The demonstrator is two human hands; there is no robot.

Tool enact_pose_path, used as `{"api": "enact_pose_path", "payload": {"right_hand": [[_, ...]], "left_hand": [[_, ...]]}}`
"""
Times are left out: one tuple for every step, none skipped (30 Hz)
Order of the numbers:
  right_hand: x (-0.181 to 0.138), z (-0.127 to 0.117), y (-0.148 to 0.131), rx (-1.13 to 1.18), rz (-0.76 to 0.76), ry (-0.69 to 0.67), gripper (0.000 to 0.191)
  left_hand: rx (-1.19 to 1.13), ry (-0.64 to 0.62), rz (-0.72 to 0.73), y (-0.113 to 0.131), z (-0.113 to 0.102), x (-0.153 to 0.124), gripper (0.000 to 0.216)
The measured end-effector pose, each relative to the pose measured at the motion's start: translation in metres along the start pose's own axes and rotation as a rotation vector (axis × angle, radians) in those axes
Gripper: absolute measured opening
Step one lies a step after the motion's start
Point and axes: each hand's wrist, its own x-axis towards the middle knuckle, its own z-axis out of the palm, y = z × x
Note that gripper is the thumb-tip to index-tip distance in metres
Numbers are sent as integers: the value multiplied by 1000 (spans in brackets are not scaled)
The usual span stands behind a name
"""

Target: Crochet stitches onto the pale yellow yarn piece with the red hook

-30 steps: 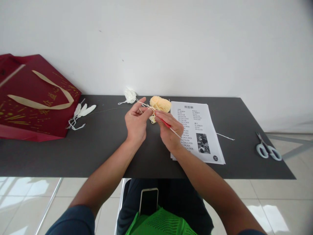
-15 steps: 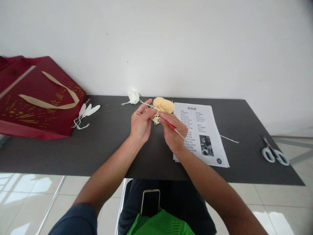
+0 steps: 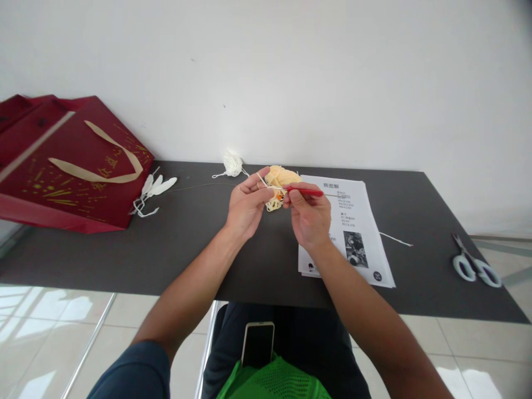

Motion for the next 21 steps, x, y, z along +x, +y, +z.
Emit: {"api": "enact_pose_path", "payload": {"right_hand": [[1, -1, -1, -3, -2, -5, 10], [2, -1, -2, -5, -9, -12, 10], [2, -2, -3, -5, -22, -20, 10], [3, -3, -3, -5, -41, -30, 9], [3, -4, -2, -9, -65, -41, 9], [4, -6, -2, -22, -93, -49, 9], [4, -7, -2, -46, -121, -52, 9], [4, -8, -2, -78, -148, -50, 9], [4, -9, -2, -112, -174, -42, 10], [3, -9, -2, -144, -197, -33, 10], [3, -10, -3, -169, -216, -24, 9], [2, -10, -3, -188, -233, -16, 9], [1, -9, -4, -203, -246, -8, 9], [0, -9, -5, -213, -257, -3, 9], [-1, -8, -5, -220, -263, 2, 10], [-1, -8, -5, -222, -268, 6, 10], [-2, -7, -5, -219, -270, 8, 11], [-2, -7, -5, -209, -268, 6, 11], [-2, -7, -5, -192, -262, 3, 12], [-1, -7, -5, -171, -251, 2, 12], [-1, -7, -6, -146, -236, 1, 12]], "left_hand": [[14, -5, 1, 0, 0, 0, 53], [31, -9, 5, 0, 1, -1, 53], [51, -12, 12, 0, 1, -1, 52], [72, -14, 21, -1, 1, -2, 52], [94, -15, 31, -1, 0, -2, 53], [115, -14, 44, -2, 0, -2, 53], [134, -9, 56, -2, 0, -1, 54], [149, 2, 68, -3, -1, -1, 55], [163, 19, 81, -3, -1, -1, 56], [177, 40, 92, -4, -1, 0, 57], [195, 62, 106, -4, -2, 0, 57], [220, 85, 124, -4, -2, 0, 57], [251, 105, 150, -5, -2, 0, 57], [288, 120, 185, -5, -2, 0, 56], [327, 131, 225, -5, -1, -1, 55], [367, 137, 268, -5, -1, -2, 54], [405, 141, 309, -5, 0, -4, 53], [438, 141, 346, -5, 1, -5, 52], [467, 138, 376, -4, 1, -7, 50], [489, 132, 399, -4, 1, -8, 49], [504, 121, 415, -4, 1, -8, 49]]}}
